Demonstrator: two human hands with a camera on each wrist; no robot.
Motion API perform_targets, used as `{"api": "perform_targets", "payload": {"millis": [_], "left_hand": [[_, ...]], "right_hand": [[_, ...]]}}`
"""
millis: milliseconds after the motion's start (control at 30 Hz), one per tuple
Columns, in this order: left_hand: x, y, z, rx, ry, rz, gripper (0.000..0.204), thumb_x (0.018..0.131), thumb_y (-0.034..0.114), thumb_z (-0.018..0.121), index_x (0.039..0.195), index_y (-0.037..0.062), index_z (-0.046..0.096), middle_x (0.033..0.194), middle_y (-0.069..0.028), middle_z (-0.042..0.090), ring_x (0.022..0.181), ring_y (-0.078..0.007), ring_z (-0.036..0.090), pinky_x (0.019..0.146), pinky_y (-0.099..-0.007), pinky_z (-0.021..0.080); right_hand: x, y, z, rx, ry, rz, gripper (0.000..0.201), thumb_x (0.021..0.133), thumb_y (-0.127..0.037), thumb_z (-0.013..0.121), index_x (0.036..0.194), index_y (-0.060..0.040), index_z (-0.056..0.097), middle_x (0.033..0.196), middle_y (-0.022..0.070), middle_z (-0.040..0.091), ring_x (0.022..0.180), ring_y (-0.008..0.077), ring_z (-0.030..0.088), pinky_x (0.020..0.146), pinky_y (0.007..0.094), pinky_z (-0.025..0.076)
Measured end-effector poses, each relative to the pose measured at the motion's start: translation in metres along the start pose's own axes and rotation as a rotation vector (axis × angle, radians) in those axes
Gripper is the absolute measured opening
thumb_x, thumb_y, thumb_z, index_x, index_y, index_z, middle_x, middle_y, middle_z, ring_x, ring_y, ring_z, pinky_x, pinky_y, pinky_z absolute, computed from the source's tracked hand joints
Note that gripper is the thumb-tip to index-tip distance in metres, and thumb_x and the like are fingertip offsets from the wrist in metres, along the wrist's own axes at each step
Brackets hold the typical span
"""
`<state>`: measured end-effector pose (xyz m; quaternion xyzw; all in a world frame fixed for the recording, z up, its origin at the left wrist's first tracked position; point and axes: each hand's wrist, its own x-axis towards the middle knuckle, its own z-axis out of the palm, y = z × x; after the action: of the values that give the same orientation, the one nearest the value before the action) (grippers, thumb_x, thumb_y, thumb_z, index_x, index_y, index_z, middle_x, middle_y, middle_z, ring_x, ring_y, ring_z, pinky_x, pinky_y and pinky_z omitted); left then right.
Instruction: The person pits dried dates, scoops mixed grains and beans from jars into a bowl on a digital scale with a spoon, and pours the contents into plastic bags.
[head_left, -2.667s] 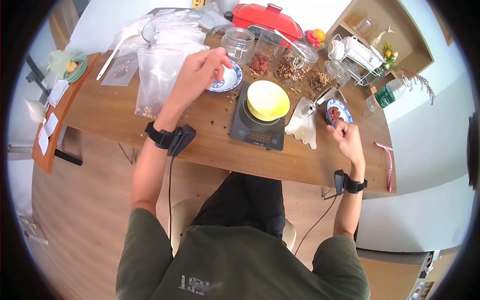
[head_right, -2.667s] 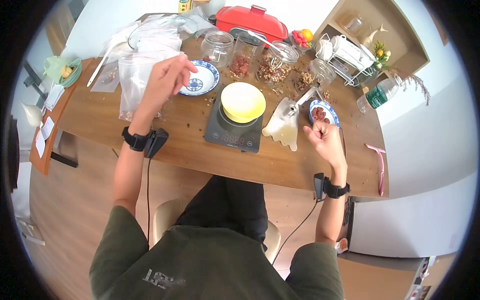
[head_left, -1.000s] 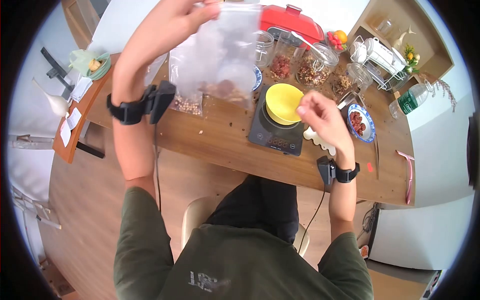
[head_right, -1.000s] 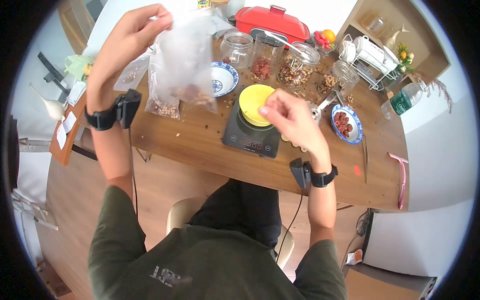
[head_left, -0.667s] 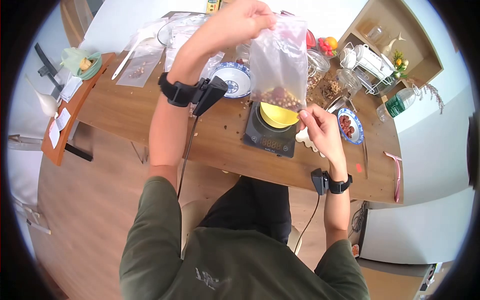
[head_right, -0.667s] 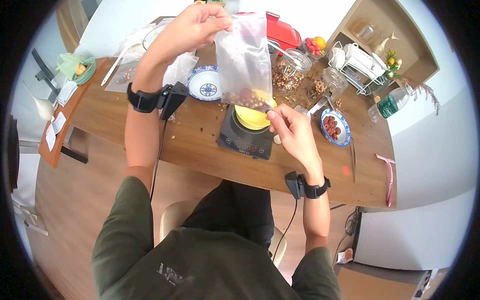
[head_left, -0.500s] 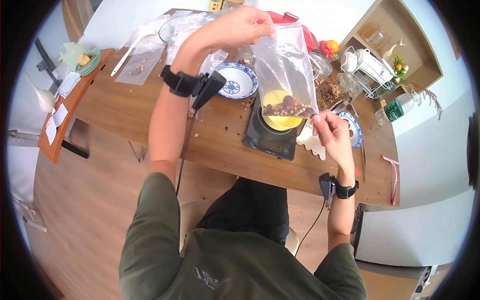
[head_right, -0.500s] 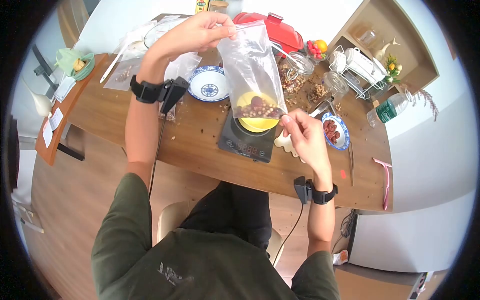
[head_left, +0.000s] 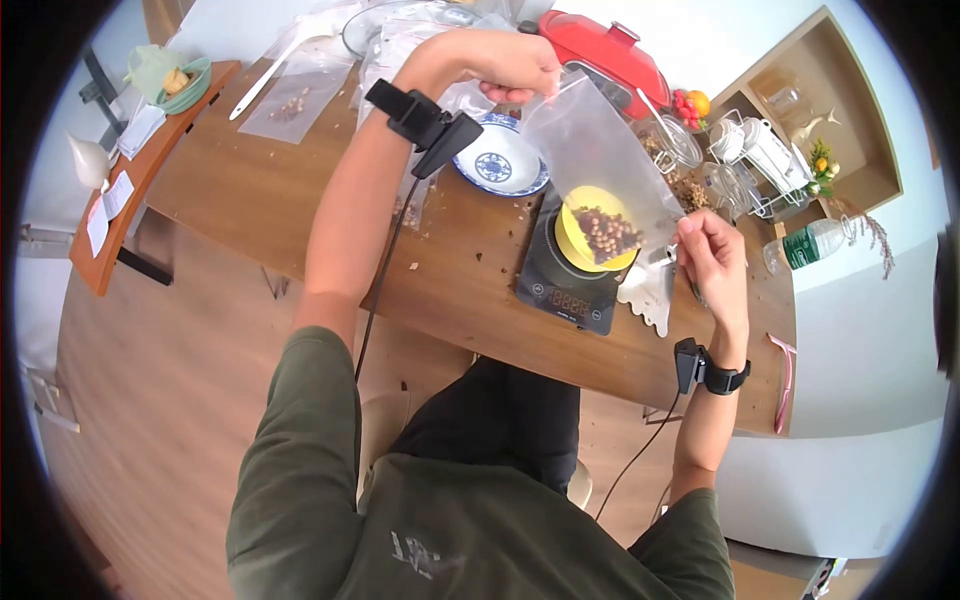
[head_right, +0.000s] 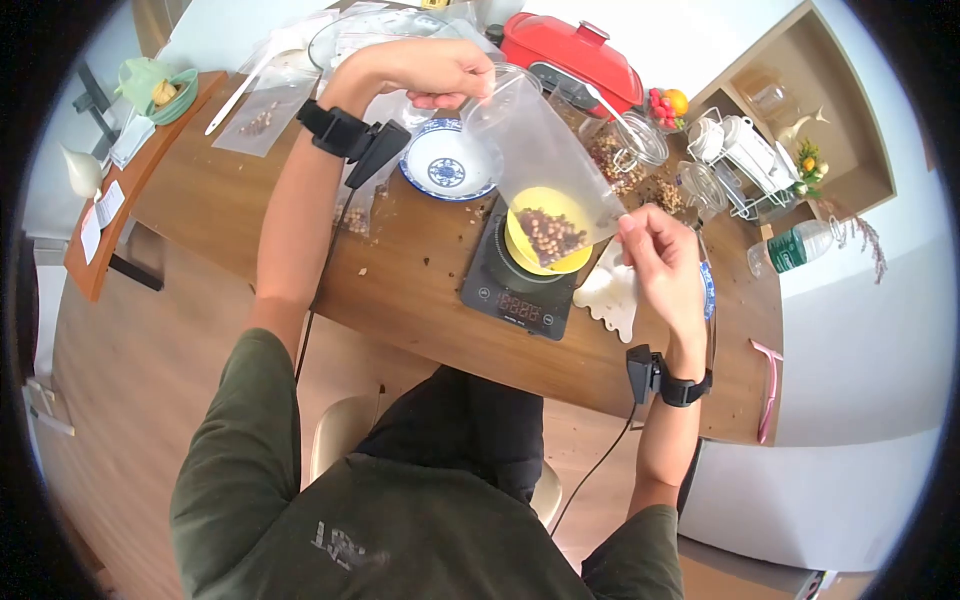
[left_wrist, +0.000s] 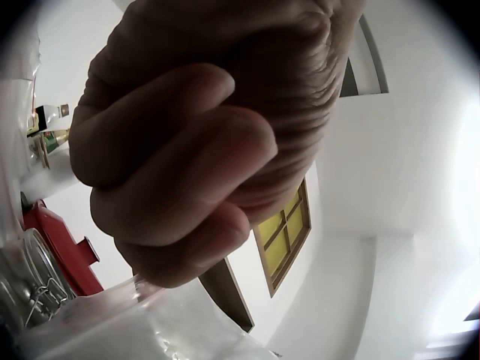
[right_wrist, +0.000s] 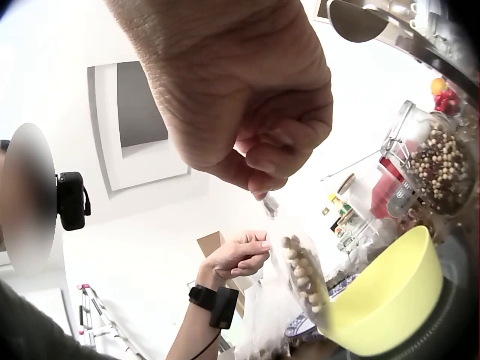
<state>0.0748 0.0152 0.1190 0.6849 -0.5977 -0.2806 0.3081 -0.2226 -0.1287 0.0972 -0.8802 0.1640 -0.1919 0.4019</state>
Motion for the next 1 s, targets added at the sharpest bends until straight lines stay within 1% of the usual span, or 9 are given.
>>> {"api": "perform_targets", "payload": {"millis": [233, 300, 367, 433, 667, 700, 767, 867, 1000], "left_hand": [[0.012, -0.013, 0.000, 0.177, 0.040, -0.080, 0.017, 0.076, 0.008, 0.044, 0.083, -0.0020, 0.055, 0.048, -0.0029, 0.047, 0.035, -0.0100, 0.042, 0.033, -0.0255, 0.027], [0.013, -0.017, 0.001, 0.220, 0.043, -0.095, 0.017, 0.073, 0.007, 0.044, 0.081, -0.0031, 0.055, 0.048, -0.0042, 0.049, 0.036, -0.0110, 0.044, 0.033, -0.0257, 0.028], [0.015, -0.018, 0.002, 0.295, 0.080, -0.145, 0.014, 0.070, 0.005, 0.045, 0.073, -0.0012, 0.058, 0.054, -0.0064, 0.054, 0.042, -0.0144, 0.048, 0.039, -0.0288, 0.037], [0.013, -0.014, 0.005, 0.341, 0.098, -0.184, 0.013, 0.069, 0.004, 0.046, 0.069, -0.0013, 0.058, 0.055, -0.0068, 0.055, 0.043, -0.0155, 0.050, 0.041, -0.0305, 0.039], [0.025, -0.015, 0.022, 0.511, 0.185, -0.331, 0.010, 0.066, 0.000, 0.049, 0.066, -0.0008, 0.059, 0.060, -0.0105, 0.059, 0.048, -0.0186, 0.056, 0.046, -0.0327, 0.046], [0.025, -0.016, 0.025, 0.509, 0.185, -0.337, 0.010, 0.066, 0.000, 0.049, 0.066, -0.0008, 0.059, 0.060, -0.0105, 0.059, 0.048, -0.0186, 0.056, 0.046, -0.0327, 0.046], [0.024, -0.018, 0.031, 0.500, 0.288, -0.290, 0.011, 0.066, -0.001, 0.050, 0.065, 0.0002, 0.061, 0.059, -0.0111, 0.059, 0.049, -0.0192, 0.058, 0.046, -0.0318, 0.047], [0.021, -0.017, 0.037, 0.564, 0.323, -0.244, 0.011, 0.066, -0.001, 0.051, 0.065, 0.0011, 0.062, 0.057, -0.0100, 0.060, 0.050, -0.0193, 0.060, 0.048, -0.0318, 0.048], [0.030, -0.013, 0.039, 0.662, 0.288, -0.315, 0.011, 0.068, 0.000, 0.053, 0.064, 0.0019, 0.062, 0.057, -0.0082, 0.061, 0.052, -0.0188, 0.061, 0.049, -0.0318, 0.049]], "right_hand": [[0.038, -0.005, -0.015, -0.089, 0.007, -0.048, 0.027, 0.091, -0.021, 0.053, 0.072, -0.0019, 0.054, 0.057, -0.0048, 0.043, 0.052, 0.0030, 0.037, 0.047, 0.0207, 0.028], [0.051, -0.010, -0.017, -0.245, -0.005, -0.105, 0.027, 0.090, -0.020, 0.053, 0.072, -0.0007, 0.054, 0.056, -0.0040, 0.042, 0.053, 0.0037, 0.035, 0.047, 0.0218, 0.028], [0.064, -0.008, -0.018, -0.220, -0.009, -0.103, 0.027, 0.090, -0.019, 0.053, 0.071, 0.0005, 0.054, 0.056, -0.0033, 0.042, 0.053, 0.0041, 0.035, 0.047, 0.0228, 0.027], [0.072, -0.018, -0.019, -0.377, -0.024, -0.112, 0.026, 0.089, -0.018, 0.052, 0.071, 0.0009, 0.054, 0.056, -0.0029, 0.041, 0.053, 0.0045, 0.034, 0.047, 0.0238, 0.027], [0.100, -0.023, -0.020, -0.481, -0.058, -0.197, 0.025, 0.089, -0.018, 0.053, 0.074, 0.0027, 0.053, 0.056, 0.0014, 0.041, 0.053, 0.0088, 0.035, 0.049, 0.0268, 0.030], [0.104, -0.022, -0.022, -0.496, -0.061, -0.228, 0.026, 0.089, -0.019, 0.053, 0.075, 0.0028, 0.054, 0.056, 0.0017, 0.042, 0.054, 0.0089, 0.035, 0.049, 0.0267, 0.030], [0.110, -0.020, -0.024, -0.517, -0.077, -0.208, 0.025, 0.088, -0.019, 0.054, 0.077, 0.0028, 0.055, 0.057, 0.0024, 0.043, 0.054, 0.0096, 0.036, 0.050, 0.0269, 0.031], [0.110, -0.035, -0.022, -0.622, -0.048, -0.258, 0.024, 0.087, -0.020, 0.055, 0.079, 0.0029, 0.057, 0.056, 0.0056, 0.043, 0.053, 0.0123, 0.037, 0.051, 0.0286, 0.034], [0.112, -0.046, -0.017, -0.631, -0.045, -0.254, 0.025, 0.086, -0.021, 0.056, 0.080, 0.0029, 0.059, 0.056, 0.0062, 0.044, 0.053, 0.0129, 0.037, 0.051, 0.0287, 0.035]]}}
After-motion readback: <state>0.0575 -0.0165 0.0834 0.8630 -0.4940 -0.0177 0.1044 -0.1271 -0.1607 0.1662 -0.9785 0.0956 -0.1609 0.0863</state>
